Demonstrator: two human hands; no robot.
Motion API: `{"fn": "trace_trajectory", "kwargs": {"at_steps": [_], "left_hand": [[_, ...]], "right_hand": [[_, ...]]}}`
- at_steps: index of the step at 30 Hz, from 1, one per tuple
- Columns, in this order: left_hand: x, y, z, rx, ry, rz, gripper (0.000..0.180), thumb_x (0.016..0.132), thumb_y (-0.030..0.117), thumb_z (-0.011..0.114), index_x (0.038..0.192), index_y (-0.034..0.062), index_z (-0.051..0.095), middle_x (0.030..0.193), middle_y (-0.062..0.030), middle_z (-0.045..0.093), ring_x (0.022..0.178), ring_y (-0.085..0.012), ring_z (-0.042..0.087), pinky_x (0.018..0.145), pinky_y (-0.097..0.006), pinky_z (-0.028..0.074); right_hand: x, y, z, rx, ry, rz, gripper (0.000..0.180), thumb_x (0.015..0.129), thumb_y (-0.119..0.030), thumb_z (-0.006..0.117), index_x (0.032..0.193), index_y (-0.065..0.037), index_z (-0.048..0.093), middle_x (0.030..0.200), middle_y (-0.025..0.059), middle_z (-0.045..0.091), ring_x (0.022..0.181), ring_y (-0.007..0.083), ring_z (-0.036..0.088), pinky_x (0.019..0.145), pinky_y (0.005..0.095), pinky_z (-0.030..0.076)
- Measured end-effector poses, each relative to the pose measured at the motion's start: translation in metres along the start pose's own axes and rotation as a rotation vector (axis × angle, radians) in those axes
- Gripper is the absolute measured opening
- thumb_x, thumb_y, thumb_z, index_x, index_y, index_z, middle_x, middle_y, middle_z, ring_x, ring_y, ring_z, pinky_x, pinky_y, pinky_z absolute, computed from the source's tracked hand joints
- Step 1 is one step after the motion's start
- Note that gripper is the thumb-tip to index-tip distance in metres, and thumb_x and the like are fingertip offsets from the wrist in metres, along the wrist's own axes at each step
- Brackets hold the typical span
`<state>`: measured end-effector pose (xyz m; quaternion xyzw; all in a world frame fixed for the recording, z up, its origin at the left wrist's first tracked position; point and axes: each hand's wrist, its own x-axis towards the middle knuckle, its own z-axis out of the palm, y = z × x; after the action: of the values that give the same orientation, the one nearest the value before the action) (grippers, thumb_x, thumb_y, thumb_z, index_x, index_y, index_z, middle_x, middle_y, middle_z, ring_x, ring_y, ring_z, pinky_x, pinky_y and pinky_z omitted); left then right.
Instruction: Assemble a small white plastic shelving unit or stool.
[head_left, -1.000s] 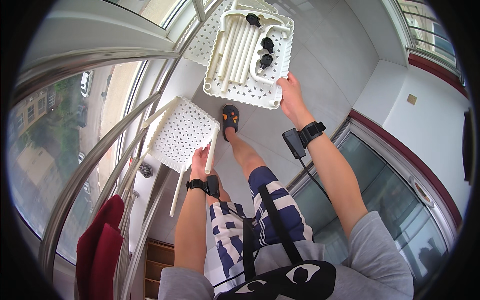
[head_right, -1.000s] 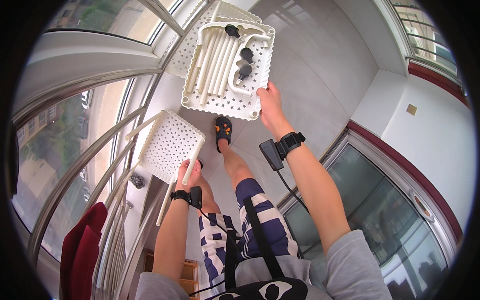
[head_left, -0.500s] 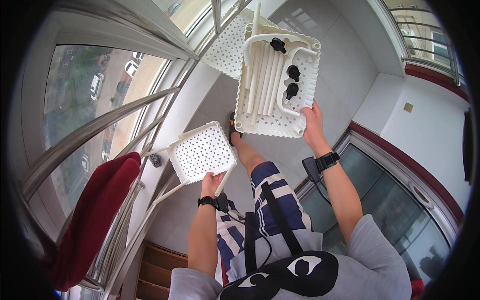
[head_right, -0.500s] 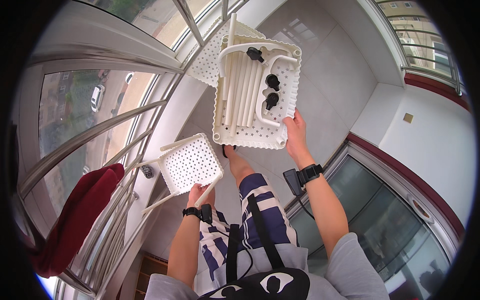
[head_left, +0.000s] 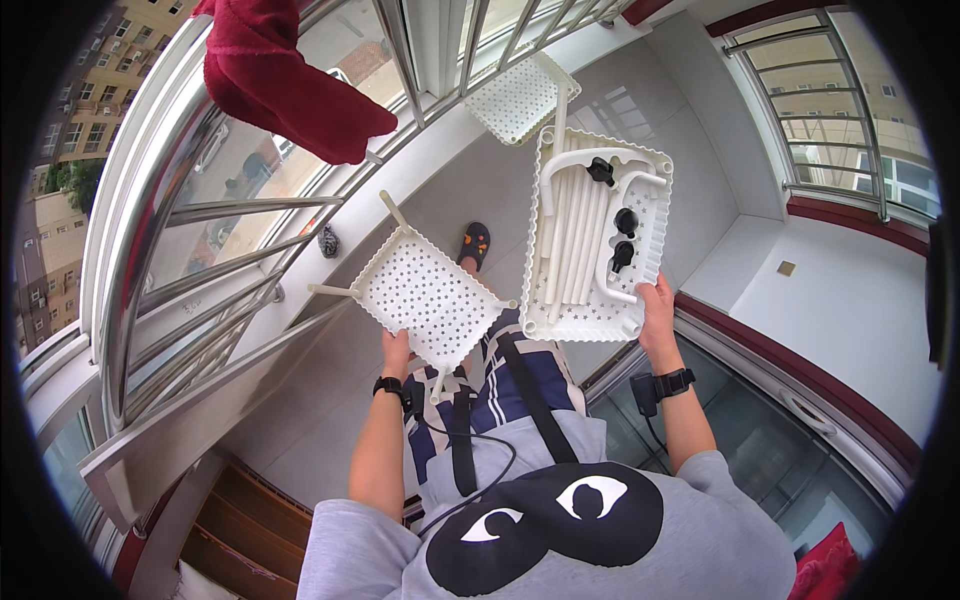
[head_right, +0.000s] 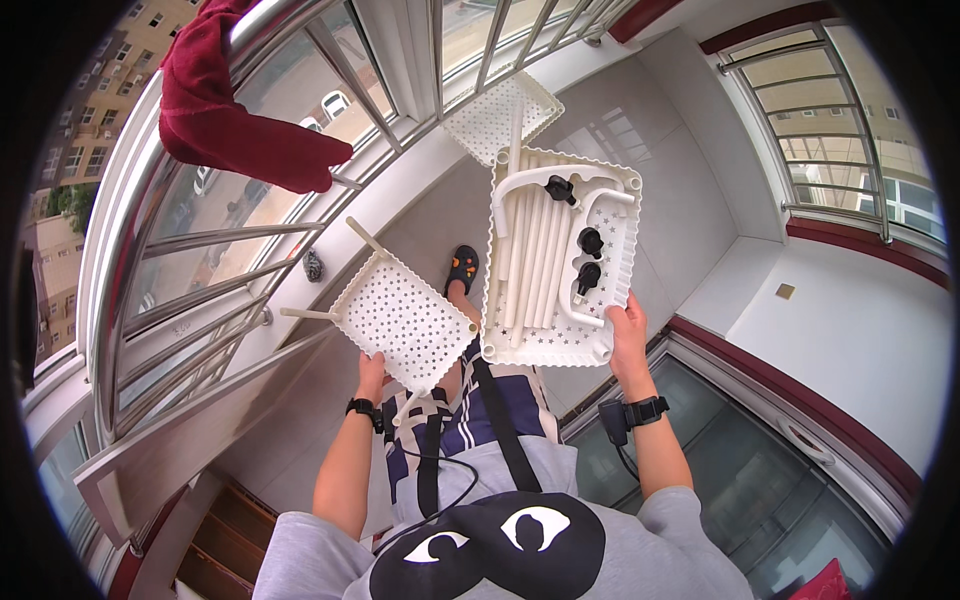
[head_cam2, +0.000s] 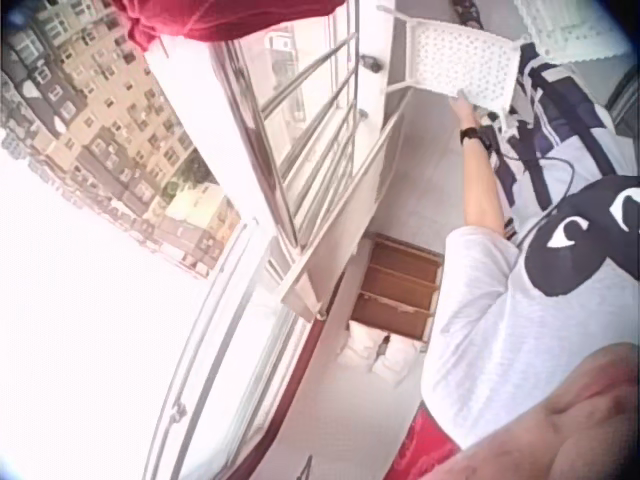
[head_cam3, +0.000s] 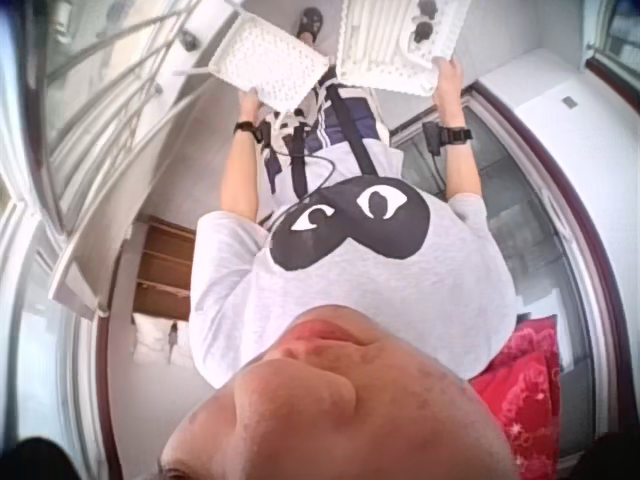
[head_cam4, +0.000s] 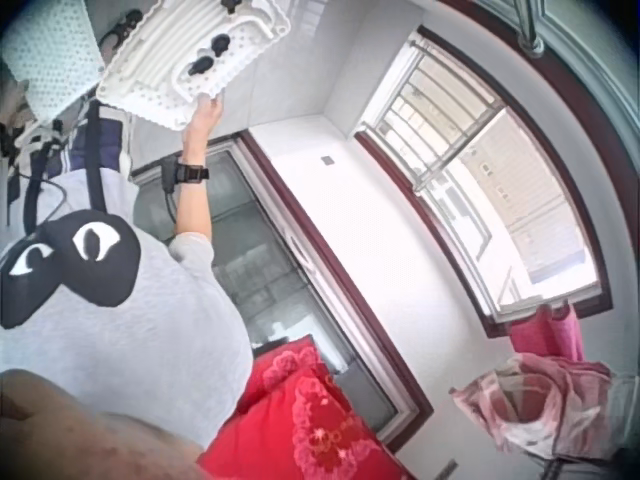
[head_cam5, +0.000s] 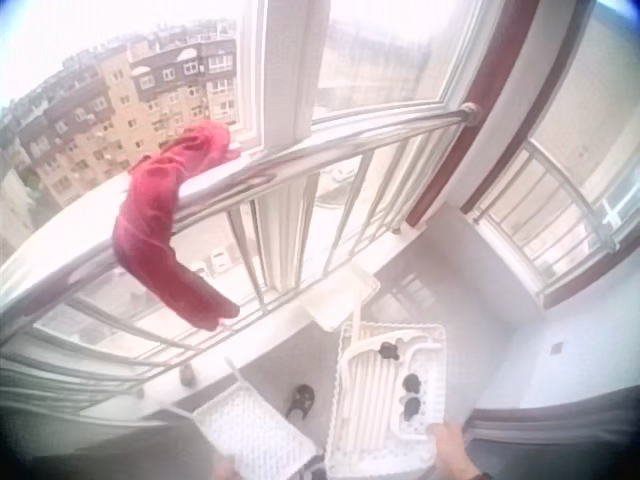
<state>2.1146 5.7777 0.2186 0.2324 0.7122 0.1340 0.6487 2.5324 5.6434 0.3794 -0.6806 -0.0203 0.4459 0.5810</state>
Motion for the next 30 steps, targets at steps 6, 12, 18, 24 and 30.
{"fn": "trace_trajectory", "kwargs": {"at_steps": [6,12,18,24,30], "left_hand": [[-0.029,-0.003,-0.054,0.158,-0.108,0.45,0.038,0.087,0.011,0.044,0.123,-0.0016,0.046,0.111,-0.0183,0.061,0.099,-0.0258,0.06,0.089,-0.034,0.045],[-0.119,0.026,-0.072,0.377,0.006,0.656,0.045,0.086,0.012,0.042,0.129,-0.002,0.041,0.113,-0.0241,0.06,0.102,-0.0344,0.059,0.091,-0.039,0.044],[-0.186,0.03,-0.04,0.227,0.059,0.742,0.049,0.086,0.008,0.041,0.134,0.0,0.037,0.117,-0.0164,0.058,0.102,-0.0198,0.059,0.089,-0.032,0.046],[-0.237,0.109,-0.064,0.107,-0.081,0.774,0.059,0.086,0.004,0.042,0.142,0.0027,0.024,0.119,-0.0155,0.057,0.099,-0.0197,0.06,0.084,-0.032,0.05],[-0.269,0.154,-0.052,0.1,-0.243,0.711,0.068,0.09,0.001,0.04,0.148,0.0046,0.004,0.124,-0.0184,0.056,0.098,-0.0221,0.064,0.083,-0.033,0.053]], "right_hand": [[-0.075,-0.026,0.023,-0.148,-0.122,-0.054,0.046,0.082,-0.003,0.049,0.128,0.004,0.052,0.112,0.0076,0.063,0.1,0.0136,0.059,0.089,0.0277,0.045],[-0.141,-0.078,0.064,-0.162,-0.392,-0.066,0.031,0.094,-0.019,0.057,0.117,0.002,0.057,0.101,0.0059,0.067,0.084,0.009,0.063,0.074,0.0249,0.052],[-0.186,-0.137,0.056,-0.077,-0.605,-0.046,0.032,0.095,-0.018,0.055,0.119,0.002,0.056,0.103,0.0081,0.066,0.087,0.0113,0.065,0.076,0.0259,0.053],[-0.196,-0.188,0.078,0.0,-0.733,-0.133,0.034,0.096,-0.02,0.054,0.121,0.003,0.054,0.106,0.01,0.066,0.088,0.0129,0.066,0.077,0.0271,0.055],[-0.189,-0.24,0.095,0.004,-0.814,-0.137,0.035,0.094,-0.019,0.055,0.121,0.003,0.053,0.106,0.011,0.065,0.088,0.0147,0.066,0.078,0.0284,0.055]]}}
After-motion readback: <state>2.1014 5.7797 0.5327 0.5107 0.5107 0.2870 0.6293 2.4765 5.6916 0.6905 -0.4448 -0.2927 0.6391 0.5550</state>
